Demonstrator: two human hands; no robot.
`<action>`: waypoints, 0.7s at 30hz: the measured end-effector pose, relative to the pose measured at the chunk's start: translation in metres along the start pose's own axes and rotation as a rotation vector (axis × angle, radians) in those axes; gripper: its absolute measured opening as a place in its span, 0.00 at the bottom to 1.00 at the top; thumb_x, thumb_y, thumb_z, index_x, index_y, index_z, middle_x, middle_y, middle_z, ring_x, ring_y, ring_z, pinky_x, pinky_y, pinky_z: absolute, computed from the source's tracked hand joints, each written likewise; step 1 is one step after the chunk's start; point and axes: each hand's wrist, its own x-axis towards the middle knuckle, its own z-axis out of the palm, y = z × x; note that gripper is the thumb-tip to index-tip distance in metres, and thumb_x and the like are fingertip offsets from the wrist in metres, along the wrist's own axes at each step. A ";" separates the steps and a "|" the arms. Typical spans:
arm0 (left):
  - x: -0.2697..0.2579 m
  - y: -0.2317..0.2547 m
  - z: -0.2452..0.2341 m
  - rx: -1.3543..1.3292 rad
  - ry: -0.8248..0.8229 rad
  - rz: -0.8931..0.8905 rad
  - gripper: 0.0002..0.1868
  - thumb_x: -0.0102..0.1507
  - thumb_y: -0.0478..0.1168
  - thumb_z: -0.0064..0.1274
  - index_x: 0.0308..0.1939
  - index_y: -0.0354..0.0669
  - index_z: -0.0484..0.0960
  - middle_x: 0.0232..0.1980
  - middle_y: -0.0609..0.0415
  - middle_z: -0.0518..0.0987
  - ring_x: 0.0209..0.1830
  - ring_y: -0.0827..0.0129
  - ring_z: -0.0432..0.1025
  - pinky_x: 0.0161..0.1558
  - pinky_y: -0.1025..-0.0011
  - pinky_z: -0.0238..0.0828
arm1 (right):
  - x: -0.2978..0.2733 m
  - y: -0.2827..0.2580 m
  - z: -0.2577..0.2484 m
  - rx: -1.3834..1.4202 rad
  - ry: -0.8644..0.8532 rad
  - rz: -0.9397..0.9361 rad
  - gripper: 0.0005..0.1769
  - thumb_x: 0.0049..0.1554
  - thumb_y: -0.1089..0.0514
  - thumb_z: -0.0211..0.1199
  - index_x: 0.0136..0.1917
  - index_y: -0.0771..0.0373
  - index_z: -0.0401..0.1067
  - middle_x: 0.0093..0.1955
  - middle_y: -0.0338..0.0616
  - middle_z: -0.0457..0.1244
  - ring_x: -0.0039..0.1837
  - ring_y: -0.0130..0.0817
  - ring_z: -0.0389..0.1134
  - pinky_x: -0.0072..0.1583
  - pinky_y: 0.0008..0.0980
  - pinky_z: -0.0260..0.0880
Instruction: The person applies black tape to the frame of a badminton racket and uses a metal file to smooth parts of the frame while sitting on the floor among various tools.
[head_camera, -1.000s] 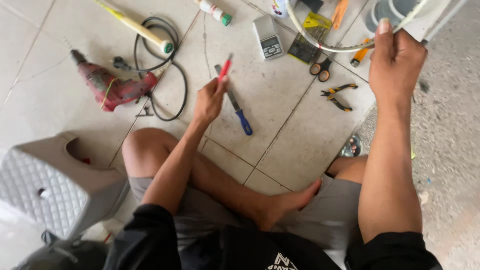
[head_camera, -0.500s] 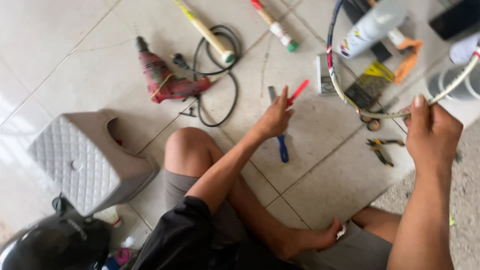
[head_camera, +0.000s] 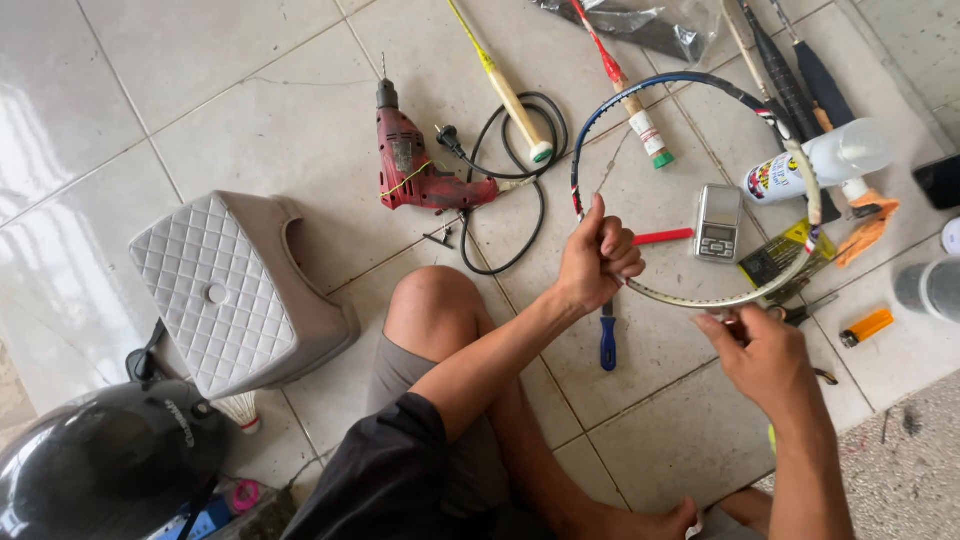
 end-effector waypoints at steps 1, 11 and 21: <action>0.001 0.004 0.003 -0.002 -0.008 -0.004 0.35 0.69 0.63 0.37 0.13 0.49 0.58 0.16 0.62 0.46 0.16 0.75 0.37 0.22 0.73 0.36 | -0.005 0.005 0.003 -0.005 0.007 0.003 0.23 0.58 0.45 0.68 0.36 0.66 0.66 0.35 0.44 0.68 0.37 0.38 0.66 0.45 0.38 0.63; 0.007 0.101 0.003 -0.114 0.256 0.204 0.34 0.72 0.61 0.36 0.12 0.53 0.61 0.13 0.69 0.54 0.10 0.80 0.45 0.12 0.77 0.34 | -0.038 0.014 -0.051 -0.379 -0.180 0.611 0.25 0.60 0.35 0.61 0.62 0.50 0.75 0.54 0.56 0.73 0.56 0.62 0.71 0.51 0.51 0.69; 0.035 0.106 -0.017 0.049 0.833 0.381 0.41 0.61 0.73 0.28 0.68 0.55 0.70 0.49 0.65 0.69 0.43 0.78 0.63 0.45 0.71 0.54 | 0.009 0.007 0.025 -0.206 0.099 0.393 0.29 0.55 0.28 0.67 0.42 0.57 0.76 0.32 0.45 0.66 0.41 0.45 0.68 0.44 0.39 0.61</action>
